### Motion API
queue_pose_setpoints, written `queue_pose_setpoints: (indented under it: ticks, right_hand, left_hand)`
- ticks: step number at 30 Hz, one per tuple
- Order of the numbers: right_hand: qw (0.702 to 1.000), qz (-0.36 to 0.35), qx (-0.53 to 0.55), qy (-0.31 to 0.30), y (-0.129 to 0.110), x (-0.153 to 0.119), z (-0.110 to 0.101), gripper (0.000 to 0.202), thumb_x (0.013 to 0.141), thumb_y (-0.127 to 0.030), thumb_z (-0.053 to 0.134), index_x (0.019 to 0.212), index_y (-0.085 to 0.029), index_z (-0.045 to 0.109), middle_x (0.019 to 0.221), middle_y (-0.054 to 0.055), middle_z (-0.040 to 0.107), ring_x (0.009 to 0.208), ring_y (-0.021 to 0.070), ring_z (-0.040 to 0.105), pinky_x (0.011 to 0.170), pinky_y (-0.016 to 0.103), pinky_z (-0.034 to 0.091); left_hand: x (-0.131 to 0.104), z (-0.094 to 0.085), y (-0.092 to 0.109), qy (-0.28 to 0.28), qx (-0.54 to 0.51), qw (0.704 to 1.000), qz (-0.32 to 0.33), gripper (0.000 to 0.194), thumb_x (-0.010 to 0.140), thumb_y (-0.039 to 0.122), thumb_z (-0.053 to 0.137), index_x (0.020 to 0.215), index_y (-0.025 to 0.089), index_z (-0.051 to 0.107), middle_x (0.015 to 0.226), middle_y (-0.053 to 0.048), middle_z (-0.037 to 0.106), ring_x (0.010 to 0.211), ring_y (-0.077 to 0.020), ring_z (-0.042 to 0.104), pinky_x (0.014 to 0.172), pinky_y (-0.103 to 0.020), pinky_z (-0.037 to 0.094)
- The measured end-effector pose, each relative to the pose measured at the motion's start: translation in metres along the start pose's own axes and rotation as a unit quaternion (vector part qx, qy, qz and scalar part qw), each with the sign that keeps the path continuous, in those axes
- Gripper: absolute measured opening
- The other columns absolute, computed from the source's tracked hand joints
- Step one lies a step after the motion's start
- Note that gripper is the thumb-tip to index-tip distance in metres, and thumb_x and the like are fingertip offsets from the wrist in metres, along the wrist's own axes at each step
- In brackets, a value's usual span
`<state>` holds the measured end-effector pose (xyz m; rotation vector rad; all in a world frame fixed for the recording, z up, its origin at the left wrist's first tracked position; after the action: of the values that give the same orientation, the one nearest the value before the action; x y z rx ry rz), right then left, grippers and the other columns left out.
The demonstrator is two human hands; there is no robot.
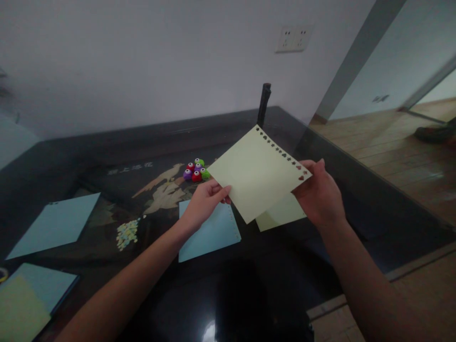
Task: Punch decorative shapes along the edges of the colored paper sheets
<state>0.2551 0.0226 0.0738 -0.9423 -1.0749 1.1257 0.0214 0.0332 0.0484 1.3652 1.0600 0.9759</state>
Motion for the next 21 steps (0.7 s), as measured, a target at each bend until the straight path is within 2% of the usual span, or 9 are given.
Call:
queue_pose_setpoints:
  ticks: [3, 7, 12, 16, 21]
  right_hand:
    - [0.998, 0.048, -0.046, 0.006, 0.004, 0.004, -0.008, 0.036, 0.079, -0.060, 0.052, 0.087, -0.025, 0.058, 0.064, -0.001, 0.062, 0.053, 0.0137, 0.058, 0.050, 0.028, 0.046]
    - [0.983, 0.099, -0.149, -0.028, 0.004, 0.006, -0.015, 0.031, 0.064, -0.037, 0.075, 0.087, -0.020, 0.062, 0.065, -0.001, 0.067, 0.054, 0.0126, 0.059, 0.054, 0.028, 0.050]
    - [0.963, 0.127, -0.226, -0.076, 0.008, 0.009, -0.018, 0.024, 0.063, -0.033, 0.074, 0.079, -0.018, 0.063, 0.070, 0.003, 0.070, 0.057, 0.0154, 0.064, 0.057, 0.031, 0.052]
    - [0.955, 0.146, -0.230, -0.119, 0.010, 0.009, -0.021, 0.025, 0.063, -0.029, 0.074, 0.081, -0.018, 0.062, 0.069, 0.003, 0.070, 0.058, 0.0163, 0.067, 0.057, 0.029, 0.052]
    - [0.950, 0.165, -0.231, -0.133, 0.008, 0.009, -0.028, 0.030, 0.062, -0.027, 0.075, 0.086, -0.018, 0.059, 0.066, 0.001, 0.068, 0.055, 0.0161, 0.065, 0.055, 0.029, 0.052]
  left_hand:
    - [0.005, -0.011, 0.002, -0.004, 0.088, 0.996, 0.035, 0.012, 0.080, 0.027, 0.057, 0.080, 0.015, 0.060, 0.066, -0.001, 0.062, 0.063, -0.0130, 0.058, 0.064, -0.027, 0.048]
    - [0.006, -0.015, 0.005, 0.000, 0.158, 0.986, 0.053, 0.014, 0.081, 0.028, 0.056, 0.075, 0.016, 0.059, 0.064, -0.001, 0.062, 0.063, -0.0137, 0.061, 0.063, -0.027, 0.048]
    - [0.004, -0.015, 0.008, 0.000, 0.190, 0.980, 0.050, 0.013, 0.082, 0.027, 0.055, 0.076, 0.016, 0.060, 0.063, 0.000, 0.063, 0.061, -0.0134, 0.062, 0.062, -0.026, 0.049]
    - [0.005, -0.013, 0.006, 0.002, 0.194, 0.980, 0.041, 0.014, 0.082, 0.027, 0.055, 0.076, 0.015, 0.059, 0.064, -0.001, 0.065, 0.063, -0.0140, 0.063, 0.063, -0.026, 0.050]
    - [0.004, -0.010, 0.007, 0.003, 0.217, 0.976, 0.033, 0.017, 0.082, 0.025, 0.056, 0.069, 0.015, 0.057, 0.062, -0.001, 0.065, 0.061, -0.0133, 0.063, 0.062, -0.025, 0.049]
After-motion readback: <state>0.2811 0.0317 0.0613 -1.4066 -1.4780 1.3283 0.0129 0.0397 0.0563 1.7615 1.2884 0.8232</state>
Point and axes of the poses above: each hand's wrist, its own x-axis towards the middle knuckle, its own z-axis out of the palm, y = z × x, the point moved 3 cm from there along x, towards the middle knuckle
